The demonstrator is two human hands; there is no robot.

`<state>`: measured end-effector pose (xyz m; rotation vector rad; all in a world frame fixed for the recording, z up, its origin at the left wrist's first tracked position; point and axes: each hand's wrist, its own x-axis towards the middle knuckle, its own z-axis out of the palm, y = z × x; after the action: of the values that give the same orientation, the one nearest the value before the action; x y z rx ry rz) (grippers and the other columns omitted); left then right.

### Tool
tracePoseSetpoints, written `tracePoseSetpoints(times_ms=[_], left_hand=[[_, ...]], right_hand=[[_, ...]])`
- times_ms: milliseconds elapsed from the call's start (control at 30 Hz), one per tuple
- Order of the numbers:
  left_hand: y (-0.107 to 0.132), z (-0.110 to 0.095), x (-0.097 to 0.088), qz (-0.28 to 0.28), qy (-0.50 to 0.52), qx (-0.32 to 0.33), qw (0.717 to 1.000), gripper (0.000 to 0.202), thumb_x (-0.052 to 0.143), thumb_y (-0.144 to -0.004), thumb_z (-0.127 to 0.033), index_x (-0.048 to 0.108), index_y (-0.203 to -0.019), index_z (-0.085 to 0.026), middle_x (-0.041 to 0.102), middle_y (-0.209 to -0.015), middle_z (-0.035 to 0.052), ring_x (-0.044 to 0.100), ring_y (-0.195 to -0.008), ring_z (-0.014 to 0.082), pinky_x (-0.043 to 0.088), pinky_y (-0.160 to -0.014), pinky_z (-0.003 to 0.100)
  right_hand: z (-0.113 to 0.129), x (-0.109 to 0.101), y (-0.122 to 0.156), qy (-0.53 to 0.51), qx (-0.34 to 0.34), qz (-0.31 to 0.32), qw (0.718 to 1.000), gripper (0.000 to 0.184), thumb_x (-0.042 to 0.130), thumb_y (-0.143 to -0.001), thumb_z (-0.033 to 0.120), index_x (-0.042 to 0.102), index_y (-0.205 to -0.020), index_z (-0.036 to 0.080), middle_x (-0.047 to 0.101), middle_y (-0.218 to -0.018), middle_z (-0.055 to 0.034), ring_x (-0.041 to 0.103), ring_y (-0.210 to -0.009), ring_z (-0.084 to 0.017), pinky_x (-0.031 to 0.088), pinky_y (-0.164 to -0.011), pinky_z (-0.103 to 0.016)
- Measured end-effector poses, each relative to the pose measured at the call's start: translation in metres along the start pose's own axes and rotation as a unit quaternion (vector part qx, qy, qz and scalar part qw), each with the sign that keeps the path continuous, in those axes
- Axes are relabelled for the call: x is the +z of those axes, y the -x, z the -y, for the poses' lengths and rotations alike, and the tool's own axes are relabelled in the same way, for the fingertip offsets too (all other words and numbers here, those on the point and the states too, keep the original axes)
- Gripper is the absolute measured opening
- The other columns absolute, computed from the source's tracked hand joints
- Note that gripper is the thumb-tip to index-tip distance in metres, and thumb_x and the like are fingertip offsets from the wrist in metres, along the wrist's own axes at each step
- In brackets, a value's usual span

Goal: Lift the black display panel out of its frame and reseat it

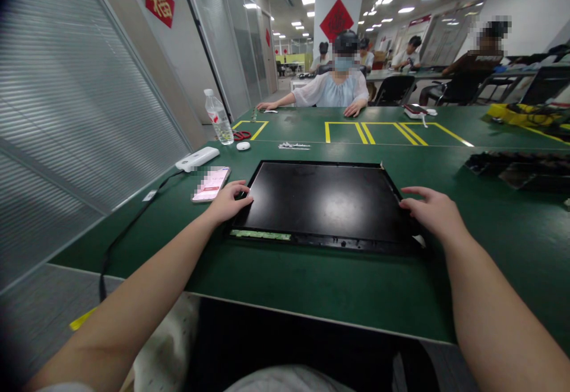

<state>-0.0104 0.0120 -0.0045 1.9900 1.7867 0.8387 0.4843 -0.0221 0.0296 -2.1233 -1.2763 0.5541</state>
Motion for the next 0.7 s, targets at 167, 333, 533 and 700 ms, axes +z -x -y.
tracePoseSetpoints(times_ms=[167,333,533,700], left_hand=[[0.0007,-0.0014,0.0003,-0.006,0.0,0.009,1.0,0.023,0.069,-0.078,-0.035,0.074,-0.094,-0.019,0.063,-0.135,0.0143,0.058,-0.13,0.0328,0.044,-0.114,0.049],[0.0004,-0.0011,-0.0003,-0.004,0.013,0.007,1.0,0.024,0.07,-0.076,-0.036,0.075,-0.092,-0.018,0.063,-0.135,0.0155,0.059,-0.128,0.034,0.045,-0.114,0.05],[0.0009,-0.0022,-0.0002,-0.01,0.01,0.015,1.0,0.023,0.072,-0.075,-0.034,0.076,-0.092,-0.019,0.065,-0.133,0.0143,0.06,-0.128,0.034,0.043,-0.115,0.05],[0.0033,-0.0066,-0.0002,-0.005,-0.019,0.015,1.0,0.024,0.071,-0.077,-0.032,0.077,-0.095,-0.018,0.064,-0.133,0.0146,0.059,-0.128,0.0354,0.041,-0.117,0.049]], right_hand=[[0.0013,0.0009,0.0028,-0.094,0.011,0.009,0.995,0.046,0.065,-0.067,0.032,0.074,-0.111,0.021,0.076,-0.081,-0.006,0.063,-0.069,-0.019,0.05,-0.072,-0.033],[0.0063,0.0013,0.0077,-0.117,0.016,0.004,0.993,0.042,0.065,-0.065,0.03,0.075,-0.103,0.019,0.076,-0.078,-0.0082,0.064,-0.068,-0.019,0.05,-0.067,-0.031],[0.004,0.0015,0.005,-0.106,0.006,-0.001,0.994,0.039,0.064,-0.063,0.032,0.076,-0.097,0.019,0.077,-0.079,-0.0088,0.066,-0.067,-0.02,0.051,-0.064,-0.033],[-0.0014,0.0026,0.0005,-0.029,-0.025,-0.006,0.999,0.04,0.063,-0.065,0.037,0.077,-0.097,0.02,0.077,-0.08,-0.0079,0.066,-0.066,-0.02,0.052,-0.063,-0.033]])
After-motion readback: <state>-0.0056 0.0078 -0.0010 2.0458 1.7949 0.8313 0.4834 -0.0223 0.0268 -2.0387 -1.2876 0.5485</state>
